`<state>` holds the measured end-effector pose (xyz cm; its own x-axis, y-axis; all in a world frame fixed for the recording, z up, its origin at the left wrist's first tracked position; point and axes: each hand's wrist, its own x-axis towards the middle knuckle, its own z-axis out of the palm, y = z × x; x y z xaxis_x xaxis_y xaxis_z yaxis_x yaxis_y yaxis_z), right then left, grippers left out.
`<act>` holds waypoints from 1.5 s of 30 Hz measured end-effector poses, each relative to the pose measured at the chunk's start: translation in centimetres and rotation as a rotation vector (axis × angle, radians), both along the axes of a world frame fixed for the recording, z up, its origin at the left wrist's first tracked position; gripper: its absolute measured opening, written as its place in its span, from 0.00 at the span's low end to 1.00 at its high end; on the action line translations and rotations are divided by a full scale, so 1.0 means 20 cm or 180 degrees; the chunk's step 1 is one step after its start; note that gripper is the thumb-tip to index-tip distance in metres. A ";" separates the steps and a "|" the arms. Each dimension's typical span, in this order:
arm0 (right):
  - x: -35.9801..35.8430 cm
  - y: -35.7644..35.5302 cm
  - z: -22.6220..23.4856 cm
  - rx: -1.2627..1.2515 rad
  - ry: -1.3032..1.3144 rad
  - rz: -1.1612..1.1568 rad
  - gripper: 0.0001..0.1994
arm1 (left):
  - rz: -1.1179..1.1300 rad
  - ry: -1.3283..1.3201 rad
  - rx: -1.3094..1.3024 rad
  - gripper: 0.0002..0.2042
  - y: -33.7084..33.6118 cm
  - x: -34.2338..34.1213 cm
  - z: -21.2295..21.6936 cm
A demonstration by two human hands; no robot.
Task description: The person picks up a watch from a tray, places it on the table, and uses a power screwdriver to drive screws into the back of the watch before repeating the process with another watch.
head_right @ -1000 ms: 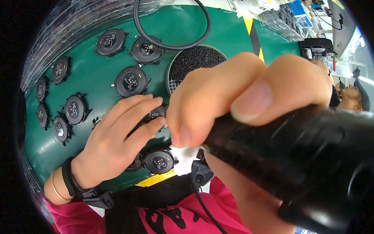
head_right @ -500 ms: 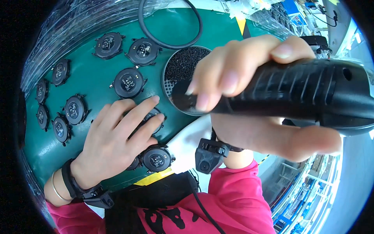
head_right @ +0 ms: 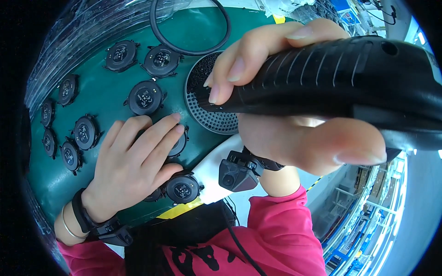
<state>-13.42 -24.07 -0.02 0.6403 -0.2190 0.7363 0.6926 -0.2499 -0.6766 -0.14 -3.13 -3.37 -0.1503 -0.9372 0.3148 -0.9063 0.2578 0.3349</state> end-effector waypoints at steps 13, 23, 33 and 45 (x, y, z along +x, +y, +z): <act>0.00 0.03 0.03 0.0039 0.0026 -0.0042 0.46 | 0.0174 0.0296 0.0045 0.29 0.00 -0.02 -0.02; -0.03 0.09 0.14 -0.0003 0.0505 0.0411 0.44 | 0.0212 0.0150 -0.0157 0.27 0.01 -0.02 -0.05; -0.02 0.10 0.10 -0.0376 0.0411 0.0304 0.43 | 0.0219 0.0237 -0.0101 0.26 0.00 -0.03 -0.04; -0.04 0.18 0.14 0.0248 0.0390 0.0239 0.39 | 0.0251 0.1054 -0.0362 0.20 -0.03 0.01 -0.03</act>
